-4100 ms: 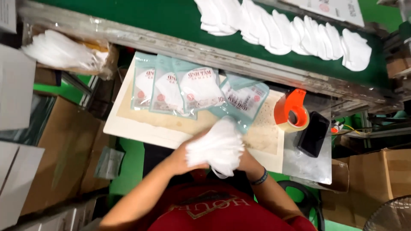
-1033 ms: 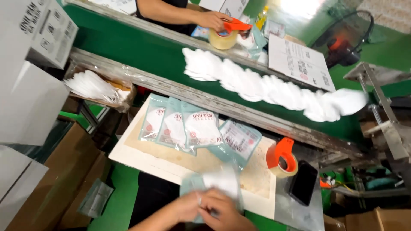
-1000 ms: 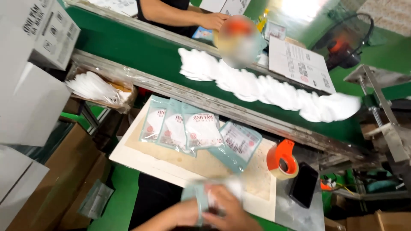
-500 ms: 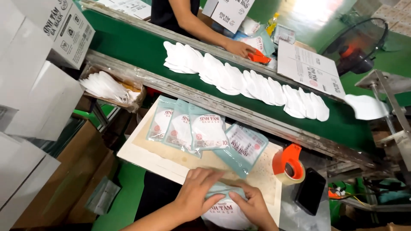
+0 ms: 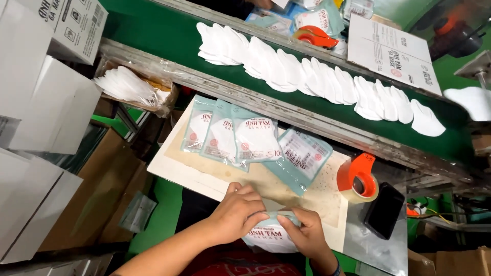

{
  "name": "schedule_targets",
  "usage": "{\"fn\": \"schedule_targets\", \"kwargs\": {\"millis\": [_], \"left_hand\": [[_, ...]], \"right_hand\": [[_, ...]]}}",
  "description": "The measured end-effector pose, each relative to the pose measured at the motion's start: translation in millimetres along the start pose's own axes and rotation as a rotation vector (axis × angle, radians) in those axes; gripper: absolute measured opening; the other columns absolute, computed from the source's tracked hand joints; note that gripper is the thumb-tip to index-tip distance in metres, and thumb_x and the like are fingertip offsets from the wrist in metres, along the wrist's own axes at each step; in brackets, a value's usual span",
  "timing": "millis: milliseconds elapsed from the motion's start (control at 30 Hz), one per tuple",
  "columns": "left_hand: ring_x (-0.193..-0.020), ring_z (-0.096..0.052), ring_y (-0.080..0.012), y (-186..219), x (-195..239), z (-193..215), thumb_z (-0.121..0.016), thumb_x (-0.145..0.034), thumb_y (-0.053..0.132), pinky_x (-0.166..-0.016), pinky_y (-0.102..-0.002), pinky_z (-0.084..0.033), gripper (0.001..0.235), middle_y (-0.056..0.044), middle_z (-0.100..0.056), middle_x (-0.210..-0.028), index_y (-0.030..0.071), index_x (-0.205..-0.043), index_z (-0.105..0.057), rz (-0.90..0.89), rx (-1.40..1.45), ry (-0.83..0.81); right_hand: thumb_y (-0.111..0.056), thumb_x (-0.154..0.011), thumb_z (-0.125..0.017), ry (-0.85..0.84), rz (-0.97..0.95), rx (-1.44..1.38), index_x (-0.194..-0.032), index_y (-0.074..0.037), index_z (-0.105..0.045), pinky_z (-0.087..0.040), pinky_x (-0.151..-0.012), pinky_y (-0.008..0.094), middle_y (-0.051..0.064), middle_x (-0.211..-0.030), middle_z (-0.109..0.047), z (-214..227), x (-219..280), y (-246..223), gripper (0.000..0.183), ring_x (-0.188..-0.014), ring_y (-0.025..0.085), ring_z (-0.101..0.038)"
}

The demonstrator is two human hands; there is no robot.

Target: Packaging individual face masks into plastic bags and placing them in boxes.

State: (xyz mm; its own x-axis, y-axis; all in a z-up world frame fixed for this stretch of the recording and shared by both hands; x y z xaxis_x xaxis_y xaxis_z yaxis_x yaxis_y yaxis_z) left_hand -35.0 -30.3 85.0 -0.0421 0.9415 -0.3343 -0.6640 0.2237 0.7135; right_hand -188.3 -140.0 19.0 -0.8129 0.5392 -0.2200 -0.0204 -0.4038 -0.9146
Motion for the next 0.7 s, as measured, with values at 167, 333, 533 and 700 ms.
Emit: {"fn": "schedule_targets", "kwargs": {"millis": [167, 333, 533, 700], "left_hand": [[-0.086, -0.064, -0.0353, -37, 6, -13, -0.072, -0.096, 0.026, -0.085, -0.048, -0.049, 0.024, -0.011, -0.065, -0.084, 0.006, -0.083, -0.067, 0.062, -0.057, -0.194], [-0.091, -0.068, -0.0386, -93, -49, 43, -0.075, -0.084, 0.034, -0.082, -0.049, -0.053, 0.035, -0.016, -0.071, -0.099, 0.006, -0.104, -0.068, 0.183, -0.189, 0.053], [-0.119, -0.059, -0.0404, -197, -57, 38, -0.088, -0.071, 0.053, -0.099, -0.044, -0.049, 0.111, -0.027, -0.056, -0.133, -0.001, -0.15, -0.032, 0.797, -0.158, 0.158], [-0.13, -0.051, -0.0424, -264, -64, -8, -0.09, -0.072, 0.047, -0.106, -0.044, -0.044, 0.118, -0.031, -0.049, -0.144, -0.007, -0.155, -0.026, 0.761, -0.086, 0.369]], "right_hand": [[-0.012, -0.09, -0.075, 0.049, -0.065, 0.058, -0.097, 0.001, -0.08, -0.045, -0.054, 0.025, 0.002, -0.071, -0.071, 16, 0, 21, 0.016, -0.061, 0.009, -0.059], [-0.016, -0.096, -0.07, 0.281, -0.172, -0.126, -0.102, 0.002, -0.076, -0.048, -0.066, 0.024, -0.002, -0.087, -0.07, 24, -83, 39, 0.02, -0.077, 0.007, -0.058], [-0.026, -0.107, -0.065, 0.339, -0.184, 0.055, -0.105, 0.002, -0.071, -0.047, -0.073, 0.027, 0.002, -0.09, -0.065, 28, -194, 164, 0.029, -0.083, 0.011, -0.056], [-0.019, -0.093, -0.074, 0.132, -0.217, -0.095, -0.119, 0.001, -0.068, -0.054, -0.082, 0.028, 0.005, -0.105, -0.073, 5, -218, 163, 0.033, -0.094, 0.015, -0.068]]}}
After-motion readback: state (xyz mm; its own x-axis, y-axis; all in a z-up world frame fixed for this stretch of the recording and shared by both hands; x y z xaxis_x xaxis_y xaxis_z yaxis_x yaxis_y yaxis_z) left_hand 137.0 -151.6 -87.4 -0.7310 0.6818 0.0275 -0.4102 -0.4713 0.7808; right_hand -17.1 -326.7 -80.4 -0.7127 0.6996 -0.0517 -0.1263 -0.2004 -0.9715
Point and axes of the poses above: each hand's wrist, its own x-axis away from the middle knuckle, its own z-axis out of the back of the hand, y = z × x, the point moved 8 cm from there along -x, towards the middle knuckle
